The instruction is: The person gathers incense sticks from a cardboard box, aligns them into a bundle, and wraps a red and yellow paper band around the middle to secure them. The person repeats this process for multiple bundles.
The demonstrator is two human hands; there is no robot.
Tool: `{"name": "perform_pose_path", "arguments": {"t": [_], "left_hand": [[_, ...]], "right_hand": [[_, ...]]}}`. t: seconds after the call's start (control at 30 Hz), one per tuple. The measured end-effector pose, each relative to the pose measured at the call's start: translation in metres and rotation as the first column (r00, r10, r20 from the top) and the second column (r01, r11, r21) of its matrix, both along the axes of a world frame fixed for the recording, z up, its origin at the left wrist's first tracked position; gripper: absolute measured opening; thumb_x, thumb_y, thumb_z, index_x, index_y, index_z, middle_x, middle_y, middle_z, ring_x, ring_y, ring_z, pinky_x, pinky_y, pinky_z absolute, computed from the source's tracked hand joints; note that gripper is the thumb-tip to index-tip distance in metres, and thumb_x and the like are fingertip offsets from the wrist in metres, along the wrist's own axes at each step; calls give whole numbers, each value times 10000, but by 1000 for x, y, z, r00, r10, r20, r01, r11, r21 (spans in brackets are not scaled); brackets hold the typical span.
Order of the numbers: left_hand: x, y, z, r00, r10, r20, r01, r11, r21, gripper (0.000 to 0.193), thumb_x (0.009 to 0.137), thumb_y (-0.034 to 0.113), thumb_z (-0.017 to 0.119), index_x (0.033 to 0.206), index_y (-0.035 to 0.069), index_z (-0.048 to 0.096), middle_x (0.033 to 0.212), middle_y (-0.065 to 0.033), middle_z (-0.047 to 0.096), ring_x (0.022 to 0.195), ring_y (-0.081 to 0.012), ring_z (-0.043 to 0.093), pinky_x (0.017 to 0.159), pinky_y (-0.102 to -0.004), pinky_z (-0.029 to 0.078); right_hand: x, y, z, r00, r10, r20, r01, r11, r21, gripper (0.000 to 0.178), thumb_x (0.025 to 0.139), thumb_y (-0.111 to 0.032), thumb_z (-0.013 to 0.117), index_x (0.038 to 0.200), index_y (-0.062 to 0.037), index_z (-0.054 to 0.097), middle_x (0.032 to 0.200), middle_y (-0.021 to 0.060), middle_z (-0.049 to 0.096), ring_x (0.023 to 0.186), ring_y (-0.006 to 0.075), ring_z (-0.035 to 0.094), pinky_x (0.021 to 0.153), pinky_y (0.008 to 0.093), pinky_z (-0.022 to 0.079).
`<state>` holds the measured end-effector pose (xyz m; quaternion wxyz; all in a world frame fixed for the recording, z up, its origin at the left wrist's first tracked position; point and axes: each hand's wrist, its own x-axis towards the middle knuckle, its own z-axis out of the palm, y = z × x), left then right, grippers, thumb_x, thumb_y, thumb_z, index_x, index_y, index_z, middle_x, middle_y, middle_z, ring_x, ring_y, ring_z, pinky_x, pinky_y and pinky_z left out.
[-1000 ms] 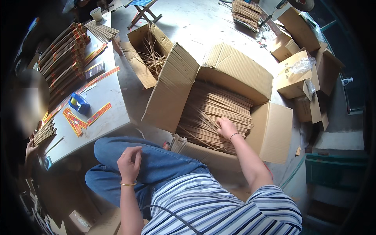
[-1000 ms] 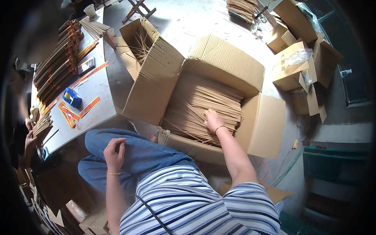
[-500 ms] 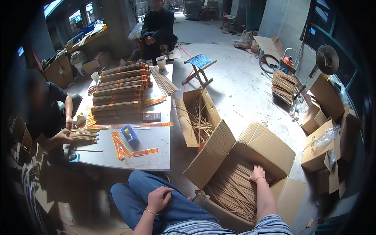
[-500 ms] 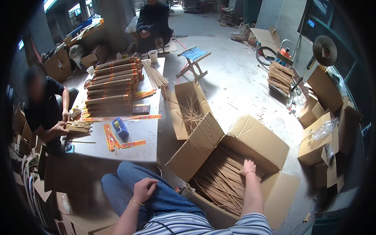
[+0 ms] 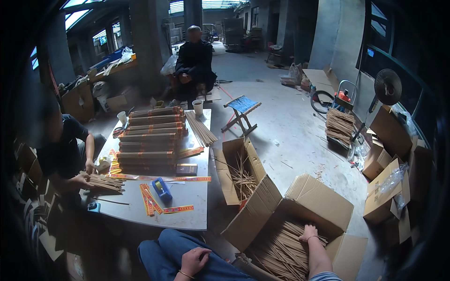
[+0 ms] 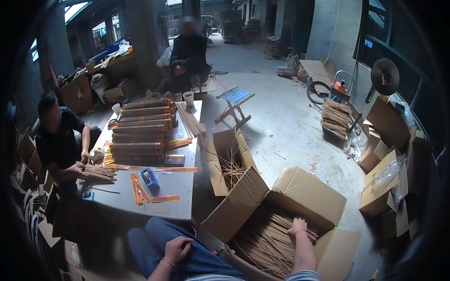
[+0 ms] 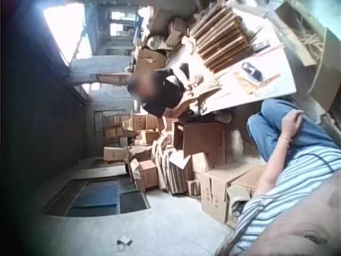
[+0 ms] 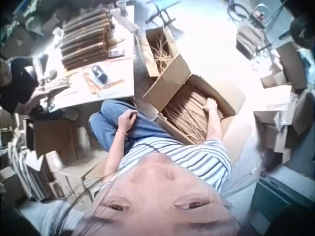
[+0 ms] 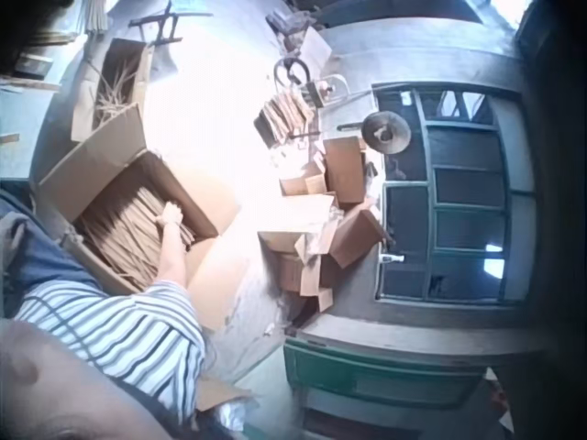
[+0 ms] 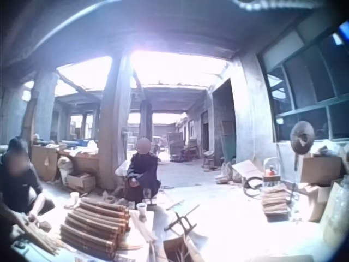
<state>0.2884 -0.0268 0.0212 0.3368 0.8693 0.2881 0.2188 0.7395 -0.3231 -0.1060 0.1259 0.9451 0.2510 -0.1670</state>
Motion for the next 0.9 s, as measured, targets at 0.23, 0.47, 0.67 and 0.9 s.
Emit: {"name": "perform_pose_path", "arguments": {"t": [0.23,0.47,0.67,0.9], "left_hand": [[-3,-1,-1,1000,-2,27,1,1000,28,103,815,127,688,909,139,729,793,-38,679,664,-198,648,613,-286,523],[-2,0,1,995,-17,94,15,1000,27,107,821,140,690,925,148,714,783,-26,664,663,-199,640,605,-296,520],[-8,0,-1,999,-10,34,10,1000,-16,123,814,135,692,934,154,715,789,-25,666,670,-199,641,613,-296,522],[-10,2,1,998,-30,56,30,1000,-7,129,815,140,689,940,151,717,820,-33,681,700,-209,653,632,-296,529]], "right_hand": [[-8,-6,-6,997,-64,-39,67,993,101,679,593,-386,844,1140,-62,605,1175,165,599,1155,312,541,975,405,483],[-12,-12,10,998,-17,62,6,985,173,556,606,-366,812,1039,-58,650,1152,135,577,1127,301,526,977,391,480],[-19,3,62,996,-58,62,47,985,166,477,668,-289,804,1004,-70,545,926,183,697,904,373,677,797,454,552],[-28,-20,84,997,47,66,-63,961,269,458,695,-248,793,1050,-109,539,1000,146,667,989,350,641,829,464,530]]}}
